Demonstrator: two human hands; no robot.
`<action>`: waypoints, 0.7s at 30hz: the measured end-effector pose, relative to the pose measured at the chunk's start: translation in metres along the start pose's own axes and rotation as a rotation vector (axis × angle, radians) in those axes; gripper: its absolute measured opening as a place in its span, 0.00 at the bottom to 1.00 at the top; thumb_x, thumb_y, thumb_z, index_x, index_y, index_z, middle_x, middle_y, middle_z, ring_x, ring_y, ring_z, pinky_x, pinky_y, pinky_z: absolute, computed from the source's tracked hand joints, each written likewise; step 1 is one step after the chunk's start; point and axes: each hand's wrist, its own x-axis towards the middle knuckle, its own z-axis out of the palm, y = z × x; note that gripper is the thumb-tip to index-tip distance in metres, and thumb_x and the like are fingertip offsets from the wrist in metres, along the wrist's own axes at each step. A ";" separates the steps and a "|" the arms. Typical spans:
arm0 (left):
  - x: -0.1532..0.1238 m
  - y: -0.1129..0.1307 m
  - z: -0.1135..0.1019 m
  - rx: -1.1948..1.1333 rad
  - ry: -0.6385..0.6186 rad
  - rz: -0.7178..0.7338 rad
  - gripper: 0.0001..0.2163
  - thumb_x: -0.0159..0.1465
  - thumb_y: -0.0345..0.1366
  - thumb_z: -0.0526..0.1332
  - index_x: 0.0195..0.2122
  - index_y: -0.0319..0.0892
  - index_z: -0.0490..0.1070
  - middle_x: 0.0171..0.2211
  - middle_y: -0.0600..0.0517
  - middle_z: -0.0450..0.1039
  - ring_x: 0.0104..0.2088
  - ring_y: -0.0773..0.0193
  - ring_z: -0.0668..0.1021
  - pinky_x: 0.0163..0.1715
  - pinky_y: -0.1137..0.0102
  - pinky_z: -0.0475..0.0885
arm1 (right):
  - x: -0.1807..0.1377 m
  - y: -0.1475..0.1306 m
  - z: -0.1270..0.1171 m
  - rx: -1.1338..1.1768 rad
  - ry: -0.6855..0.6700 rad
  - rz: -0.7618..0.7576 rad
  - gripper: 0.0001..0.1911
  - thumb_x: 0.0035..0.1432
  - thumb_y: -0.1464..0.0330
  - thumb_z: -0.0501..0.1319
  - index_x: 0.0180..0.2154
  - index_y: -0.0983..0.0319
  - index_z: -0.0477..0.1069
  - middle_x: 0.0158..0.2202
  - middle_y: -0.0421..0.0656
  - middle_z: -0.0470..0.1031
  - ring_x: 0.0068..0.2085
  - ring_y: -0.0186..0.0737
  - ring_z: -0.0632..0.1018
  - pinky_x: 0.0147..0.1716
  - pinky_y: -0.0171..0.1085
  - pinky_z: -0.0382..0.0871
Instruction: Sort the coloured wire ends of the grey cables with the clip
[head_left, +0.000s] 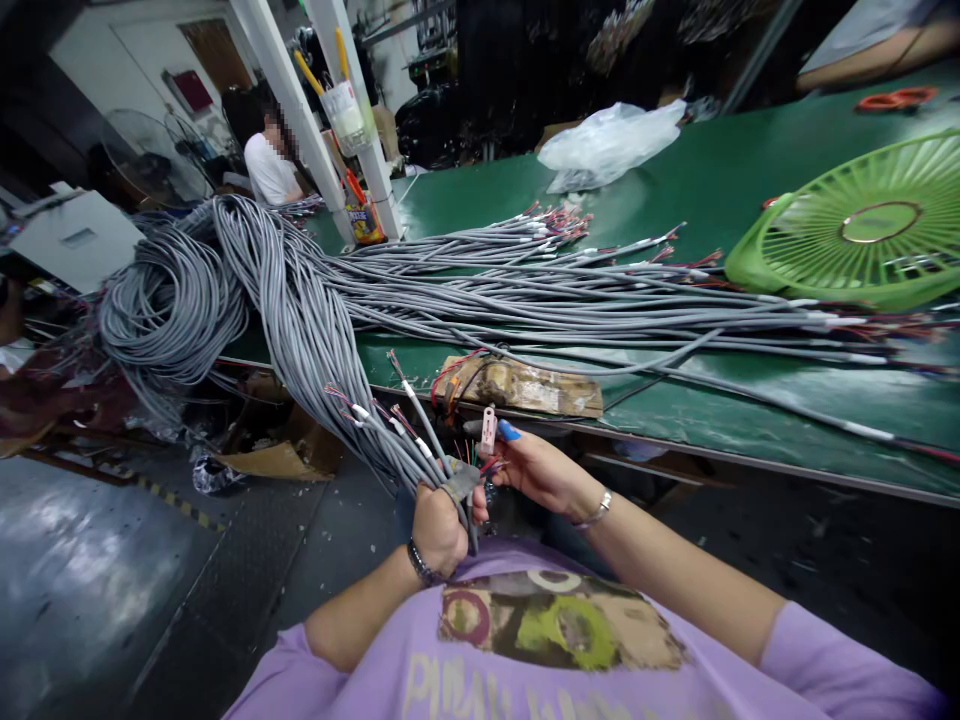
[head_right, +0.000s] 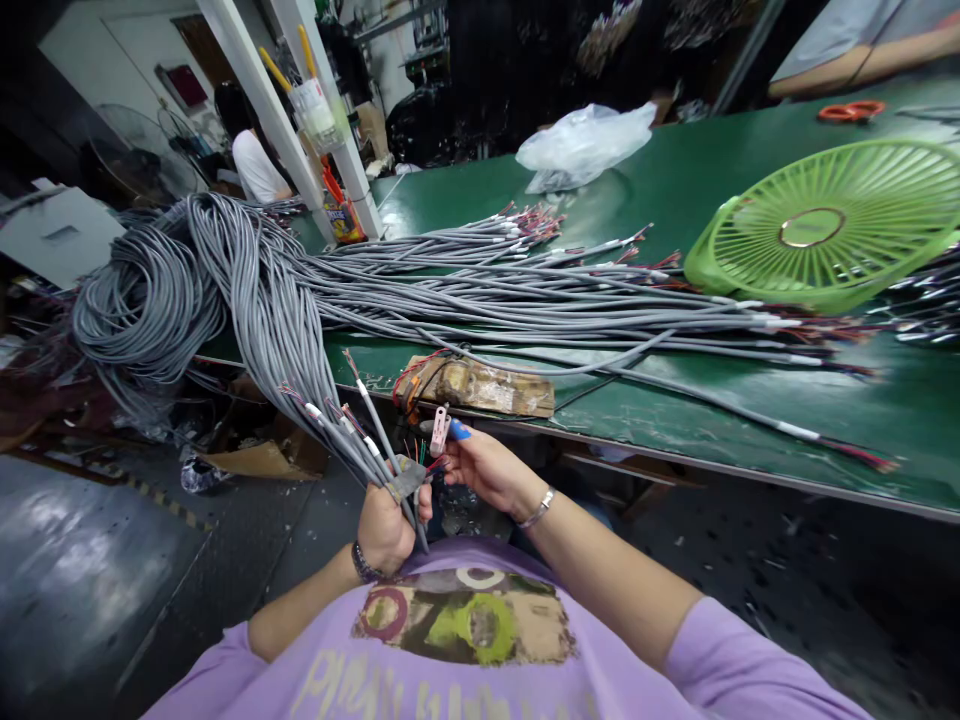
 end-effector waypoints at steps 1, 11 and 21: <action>0.000 0.000 0.001 -0.009 -0.004 0.002 0.12 0.46 0.41 0.66 0.23 0.41 0.64 0.12 0.57 0.65 0.11 0.73 0.65 0.11 0.77 0.58 | 0.002 -0.002 0.003 -0.052 0.003 -0.060 0.16 0.47 0.56 0.66 0.29 0.62 0.71 0.25 0.40 0.70 0.24 0.30 0.67 0.23 0.32 0.61; 0.000 -0.005 0.002 0.026 0.001 0.022 0.11 0.49 0.41 0.65 0.21 0.40 0.66 0.12 0.57 0.65 0.11 0.73 0.65 0.11 0.77 0.58 | 0.014 0.011 0.013 0.002 0.115 -0.208 0.24 0.47 0.46 0.60 0.26 0.62 0.71 0.22 0.40 0.69 0.24 0.34 0.66 0.25 0.35 0.61; 0.002 -0.011 0.006 0.081 -0.005 0.027 0.11 0.48 0.40 0.65 0.18 0.39 0.66 0.12 0.55 0.66 0.11 0.73 0.65 0.11 0.77 0.60 | 0.018 0.011 0.020 0.349 0.080 -0.093 0.16 0.47 0.55 0.66 0.30 0.61 0.72 0.25 0.40 0.74 0.26 0.34 0.71 0.27 0.34 0.67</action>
